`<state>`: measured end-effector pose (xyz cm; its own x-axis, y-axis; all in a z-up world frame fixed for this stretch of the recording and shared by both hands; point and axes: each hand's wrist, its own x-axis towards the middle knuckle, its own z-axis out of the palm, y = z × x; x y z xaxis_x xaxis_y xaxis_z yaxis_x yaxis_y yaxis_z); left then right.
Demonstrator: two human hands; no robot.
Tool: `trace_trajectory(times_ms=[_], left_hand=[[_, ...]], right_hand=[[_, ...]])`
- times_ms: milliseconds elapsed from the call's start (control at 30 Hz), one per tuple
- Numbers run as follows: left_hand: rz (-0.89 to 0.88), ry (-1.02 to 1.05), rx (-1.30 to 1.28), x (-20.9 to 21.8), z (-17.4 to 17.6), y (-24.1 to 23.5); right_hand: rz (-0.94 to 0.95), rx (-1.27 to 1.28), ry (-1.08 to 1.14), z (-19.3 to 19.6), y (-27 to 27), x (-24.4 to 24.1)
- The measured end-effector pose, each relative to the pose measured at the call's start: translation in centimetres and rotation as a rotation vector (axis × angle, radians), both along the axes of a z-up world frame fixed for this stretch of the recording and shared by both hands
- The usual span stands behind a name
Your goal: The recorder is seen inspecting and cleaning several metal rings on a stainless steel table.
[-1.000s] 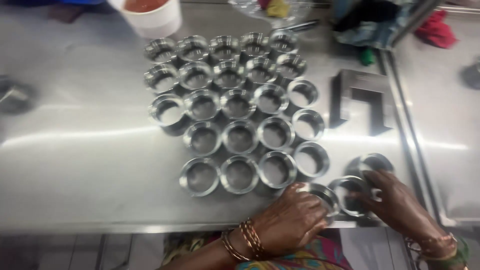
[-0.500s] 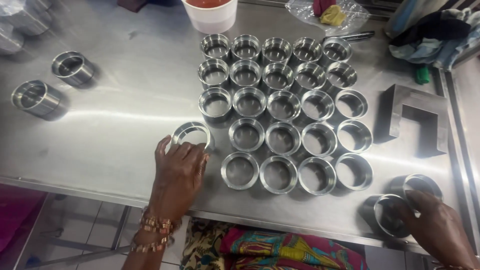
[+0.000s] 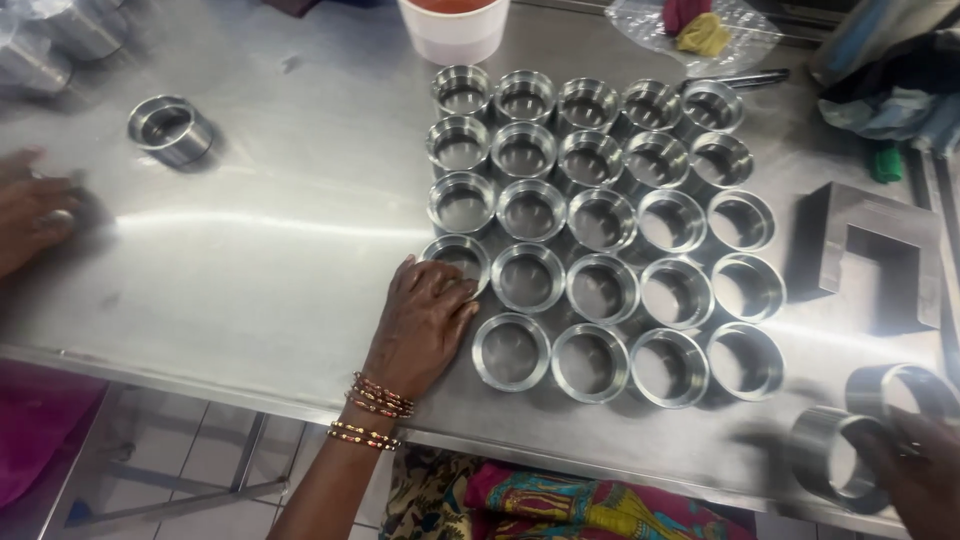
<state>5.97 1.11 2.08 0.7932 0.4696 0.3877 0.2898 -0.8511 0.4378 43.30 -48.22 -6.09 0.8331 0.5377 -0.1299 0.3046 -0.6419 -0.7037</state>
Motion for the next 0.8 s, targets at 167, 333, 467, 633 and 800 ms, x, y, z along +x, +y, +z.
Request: trace_trajectory(times_ms=[167,333,467,633,800], left_hand=[[0.148,-0.296,-0.309,-1.3,2.0,-0.6],[0.301,-0.497,-0.426,-4.4,2.3,-2.0],[0.412,-0.542,-0.578,-7.6,1.0,-2.8],[0.484,-0.217,-0.584,-8.7,-1.6,-4.7],[0.424,-0.017,-0.3,-7.2,0.0,-6.1]], right_hand=[[0.178,-0.131,-0.274,14.6,14.8,-10.1],[0.691,-0.035,-0.226,17.9,30.2,-18.1],[1.175,0.134,-0.518,16.1,39.5,-23.7],[1.332,0.037,-0.626,12.7,43.5,-25.6],[1.392,0.001,-0.606,13.2,44.8,-25.0]])
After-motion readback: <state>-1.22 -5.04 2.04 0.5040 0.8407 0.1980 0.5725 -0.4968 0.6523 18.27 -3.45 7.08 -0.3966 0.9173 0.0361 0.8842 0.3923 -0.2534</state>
